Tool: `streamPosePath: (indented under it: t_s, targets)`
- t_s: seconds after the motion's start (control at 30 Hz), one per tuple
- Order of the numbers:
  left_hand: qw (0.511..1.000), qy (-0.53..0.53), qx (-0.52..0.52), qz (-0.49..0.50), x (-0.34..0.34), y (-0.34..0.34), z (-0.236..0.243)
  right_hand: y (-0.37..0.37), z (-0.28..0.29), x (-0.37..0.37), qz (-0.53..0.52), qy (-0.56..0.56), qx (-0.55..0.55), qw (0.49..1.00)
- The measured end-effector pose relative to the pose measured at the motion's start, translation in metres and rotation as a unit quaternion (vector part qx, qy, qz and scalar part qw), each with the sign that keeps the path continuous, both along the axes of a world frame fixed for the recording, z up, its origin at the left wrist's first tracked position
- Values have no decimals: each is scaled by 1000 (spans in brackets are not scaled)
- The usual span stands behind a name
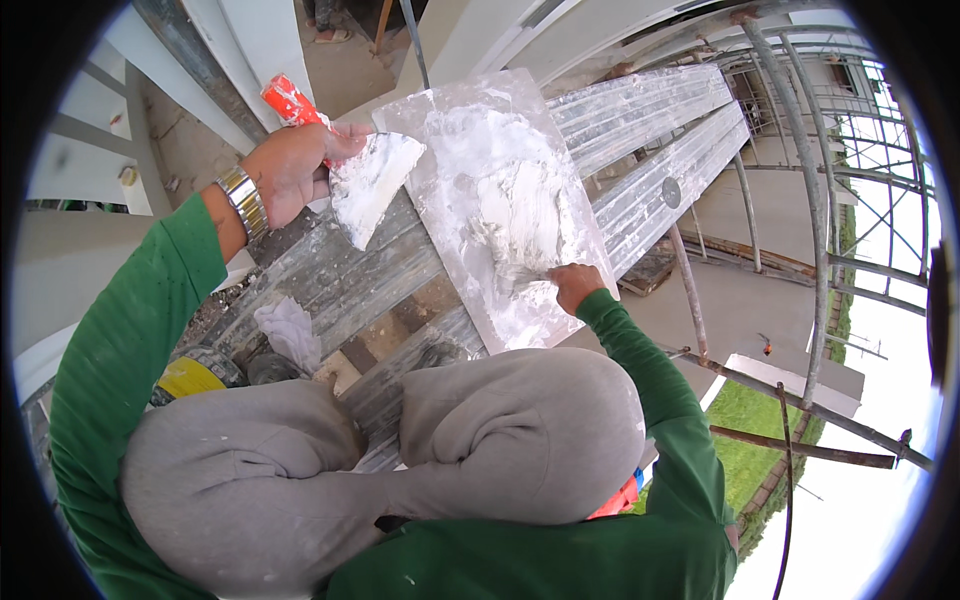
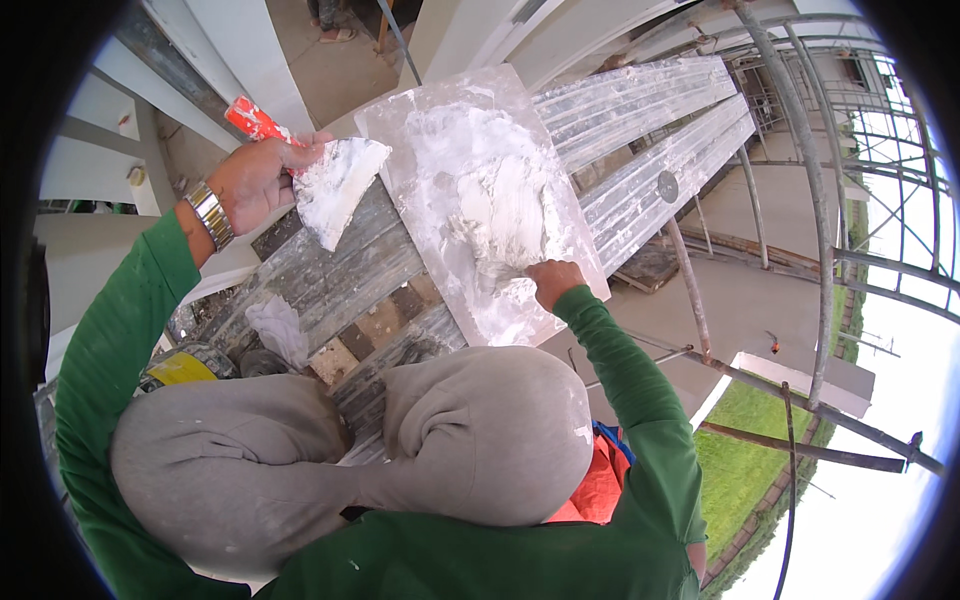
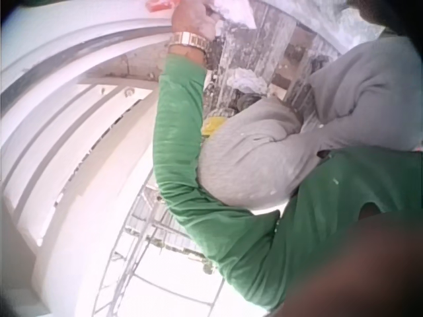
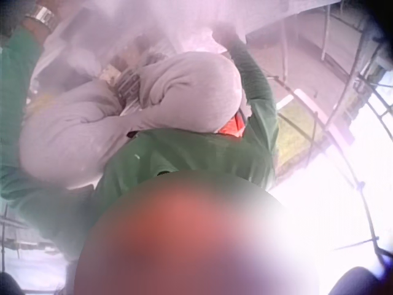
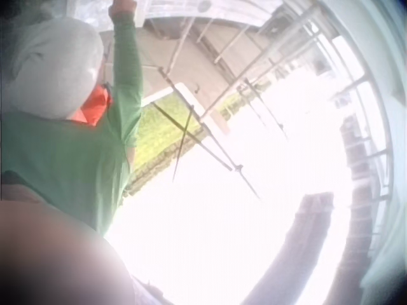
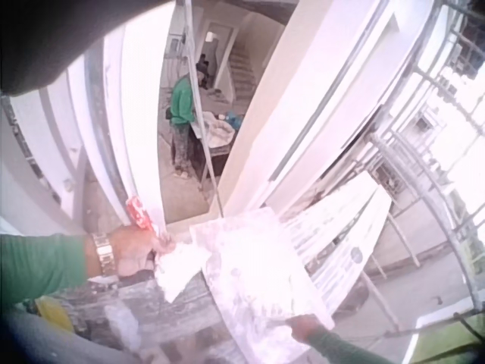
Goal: The person scoops white plaster from a board using a trowel and applies it to a vertical wall surface. They repeatedly smooth the material along the wall's edge and corners using the trowel and a smaller putty knife.
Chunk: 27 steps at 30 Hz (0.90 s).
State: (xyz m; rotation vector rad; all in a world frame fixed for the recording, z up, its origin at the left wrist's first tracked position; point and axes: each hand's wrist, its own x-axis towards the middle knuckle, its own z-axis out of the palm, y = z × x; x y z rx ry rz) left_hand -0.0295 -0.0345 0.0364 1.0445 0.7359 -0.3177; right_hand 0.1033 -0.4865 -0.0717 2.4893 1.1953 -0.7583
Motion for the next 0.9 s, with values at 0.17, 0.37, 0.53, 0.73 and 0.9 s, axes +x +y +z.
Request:
streamPosePath:
  t_s: [0.17, 0.37, 0.53, 0.73, 0.9]
  targets:
    - [1000, -15, 4, -8, 11, -5, -1, 49, -13, 69, 12, -168, 135, 976]
    - [1000, -17, -16, 4, 5, 4, -5, 61, -22, 60, -19, -138, 132, 981]
    - [1000, -11, -12, 20, 7, -4, 1, 17, -4, 16, -1, -15, -69, 997]
    - [999, -9, -22, 27, 17, -24, 4, 68, 2, 70, -86, -121, 115, 982]
    - [998, -35, -46, 33, 20, -41, -10, 38, -16, -8, -72, -45, 69, 994]
